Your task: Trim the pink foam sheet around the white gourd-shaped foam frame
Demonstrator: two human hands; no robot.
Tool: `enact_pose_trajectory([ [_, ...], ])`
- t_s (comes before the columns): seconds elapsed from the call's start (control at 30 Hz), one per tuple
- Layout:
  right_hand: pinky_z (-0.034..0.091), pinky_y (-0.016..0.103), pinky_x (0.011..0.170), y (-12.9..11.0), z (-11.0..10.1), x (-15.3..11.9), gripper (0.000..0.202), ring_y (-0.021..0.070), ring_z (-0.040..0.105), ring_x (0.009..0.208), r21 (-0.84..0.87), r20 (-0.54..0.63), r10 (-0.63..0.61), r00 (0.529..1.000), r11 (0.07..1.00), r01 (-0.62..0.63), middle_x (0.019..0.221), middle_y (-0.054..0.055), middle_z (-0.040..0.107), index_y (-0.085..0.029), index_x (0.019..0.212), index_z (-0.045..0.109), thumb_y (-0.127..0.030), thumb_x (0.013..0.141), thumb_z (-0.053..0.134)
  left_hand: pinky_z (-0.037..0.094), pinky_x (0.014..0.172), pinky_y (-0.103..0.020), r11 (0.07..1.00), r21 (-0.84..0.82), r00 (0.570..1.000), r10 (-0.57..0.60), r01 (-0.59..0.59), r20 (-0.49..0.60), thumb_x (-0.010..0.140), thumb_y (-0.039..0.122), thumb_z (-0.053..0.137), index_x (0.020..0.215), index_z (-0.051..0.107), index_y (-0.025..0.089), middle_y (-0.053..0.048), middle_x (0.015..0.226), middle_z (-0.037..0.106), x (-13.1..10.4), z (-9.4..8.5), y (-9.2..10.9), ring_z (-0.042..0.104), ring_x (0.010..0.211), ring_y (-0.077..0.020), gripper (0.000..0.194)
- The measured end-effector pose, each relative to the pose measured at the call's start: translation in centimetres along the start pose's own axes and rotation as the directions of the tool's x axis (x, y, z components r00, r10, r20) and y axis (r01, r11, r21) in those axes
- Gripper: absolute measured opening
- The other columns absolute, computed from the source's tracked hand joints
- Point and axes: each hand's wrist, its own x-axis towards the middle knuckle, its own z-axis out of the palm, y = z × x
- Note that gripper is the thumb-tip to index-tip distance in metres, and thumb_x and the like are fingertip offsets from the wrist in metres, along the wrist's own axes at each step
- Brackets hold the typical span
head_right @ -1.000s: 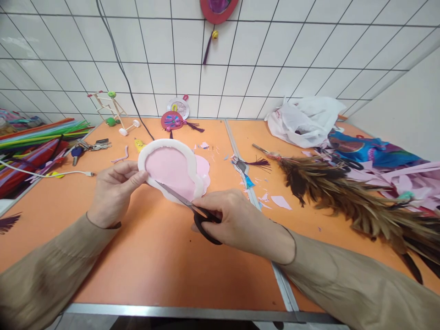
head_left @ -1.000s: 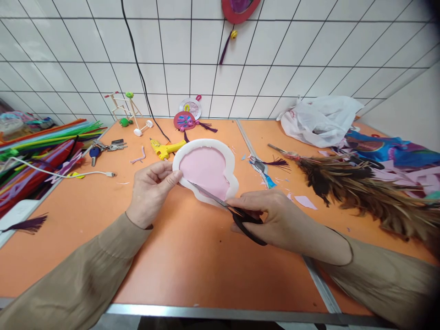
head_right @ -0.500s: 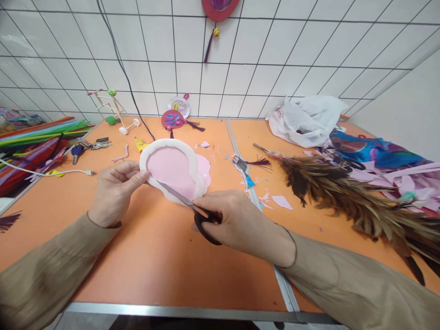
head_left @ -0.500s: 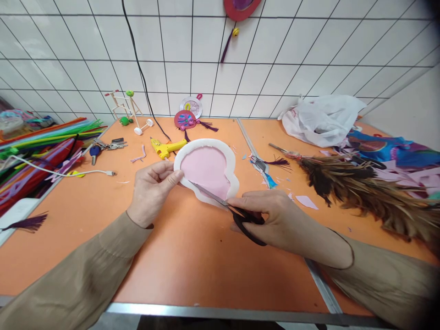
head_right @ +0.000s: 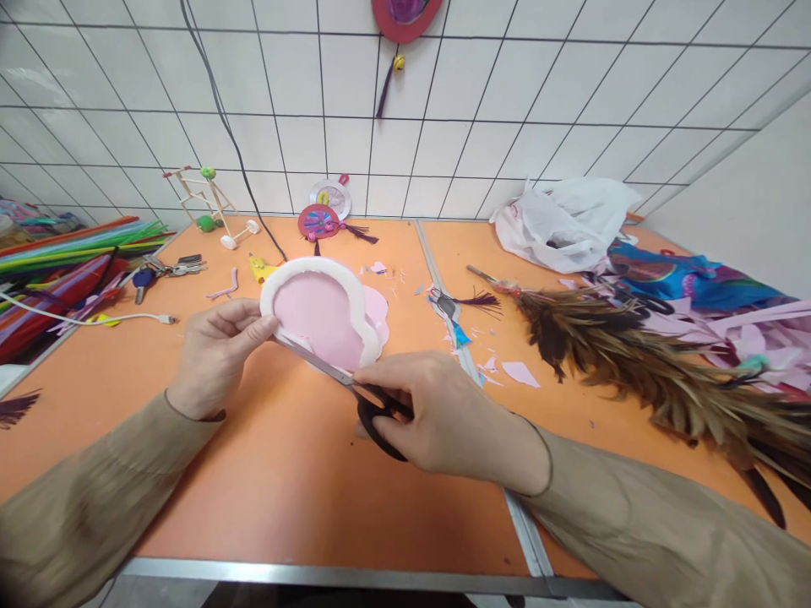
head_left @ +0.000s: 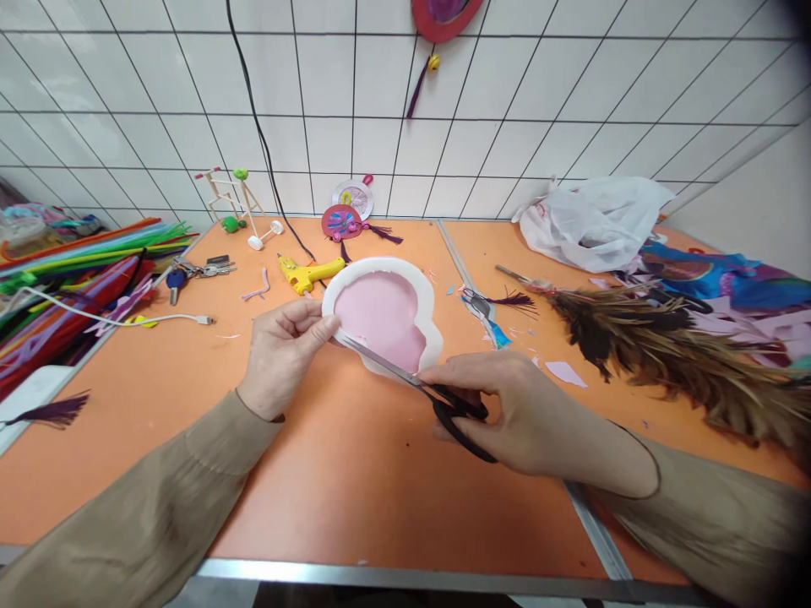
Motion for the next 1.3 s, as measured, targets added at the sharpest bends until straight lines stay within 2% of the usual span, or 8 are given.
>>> enact_pose_trajectory([
  [0.2,0.031,0.024,0.047,-0.3,-0.6,-0.1,0.012,0.0086,0.042,0.050,0.024,0.047,0.051,0.998,0.998,-0.052,0.059,-0.003,0.056,-0.019,0.068,0.062,-0.011,0.076,0.059,0.058,0.065,-0.028,0.999,0.017,1.000,0.028,-0.028,-0.011,0.070,0.035,0.086,0.073,0.077,0.018,-0.002,0.067,0.075,0.0,-0.2,-0.1,0.069,0.062,-0.0165,0.020],
  [0.53,0.027,0.024,0.045,-0.1,-0.4,-0.2,0.009,0.0084,0.037,0.048,0.106,0.063,0.128,0.990,0.985,-0.134,0.054,-0.005,0.048,-0.019,0.077,0.070,-0.021,0.079,0.061,0.059,0.067,-0.027,0.996,0.048,0.997,0.076,-0.076,0.006,0.073,0.036,0.085,0.076,0.077,0.018,-0.003,0.068,0.075,-0.2,0.0,0.1,0.071,0.064,-0.0169,0.020],
  [0.8,0.028,0.023,0.044,-0.3,-0.4,-0.2,0.009,0.0085,0.036,0.048,0.143,0.077,0.142,0.987,0.978,-0.152,0.054,-0.005,0.047,-0.019,0.078,0.069,-0.021,0.080,0.060,0.059,0.068,-0.030,0.996,0.051,0.997,0.078,-0.077,-0.004,0.073,0.036,0.084,0.078,0.078,0.018,-0.003,0.069,0.076,-0.2,-0.1,0.0,0.072,0.066,-0.0191,0.019],
  [0.9,0.032,0.021,0.046,-0.5,-0.1,-0.3,0.014,0.0081,0.037,0.050,0.187,0.105,0.099,0.990,0.975,-0.117,0.056,-0.005,0.047,-0.019,0.083,0.070,-0.014,0.077,0.058,0.059,0.068,-0.030,0.998,0.040,0.998,0.048,-0.046,-0.042,0.070,0.036,0.086,0.079,0.078,0.018,-0.003,0.070,0.076,0.0,-0.3,-0.2,0.071,0.065,-0.0183,0.021],
  [1.07,0.038,0.022,0.052,-0.6,0.7,-0.3,0.013,0.0090,0.045,0.056,0.197,0.163,-0.020,0.986,0.980,-0.012,0.063,-0.003,0.057,-0.018,0.065,0.058,-0.009,0.074,0.059,0.057,0.066,-0.028,0.999,-0.030,0.997,-0.027,0.024,-0.072,0.065,0.038,0.089,0.077,0.078,0.017,-0.003,0.070,0.076,0.2,-0.2,-0.4,0.069,0.062,-0.0162,0.027],
  [1.2,0.042,0.022,0.056,-0.5,1.0,-0.1,0.010,0.0108,0.049,0.059,0.229,0.134,-0.045,0.990,0.973,0.014,0.067,-0.002,0.058,-0.019,0.078,0.063,-0.010,0.073,0.062,0.057,0.067,-0.029,0.991,-0.098,0.992,-0.097,0.089,-0.077,0.061,0.038,0.091,0.073,0.076,0.017,-0.003,0.069,0.076,0.3,0.0,-0.4,0.068,0.060,-0.0155,0.028],
  [1.3,0.041,0.023,0.057,-0.7,1.5,0.0,0.015,0.0109,0.047,0.061,0.193,0.197,-0.049,0.979,0.981,0.011,0.068,-0.003,0.057,-0.019,0.077,0.061,-0.006,0.071,0.059,0.057,0.067,-0.030,0.987,-0.112,0.989,-0.128,0.119,-0.079,0.061,0.039,0.091,0.071,0.075,0.016,-0.004,0.067,0.075,0.2,0.0,-0.5,0.068,0.059,-0.0161,0.029],
])
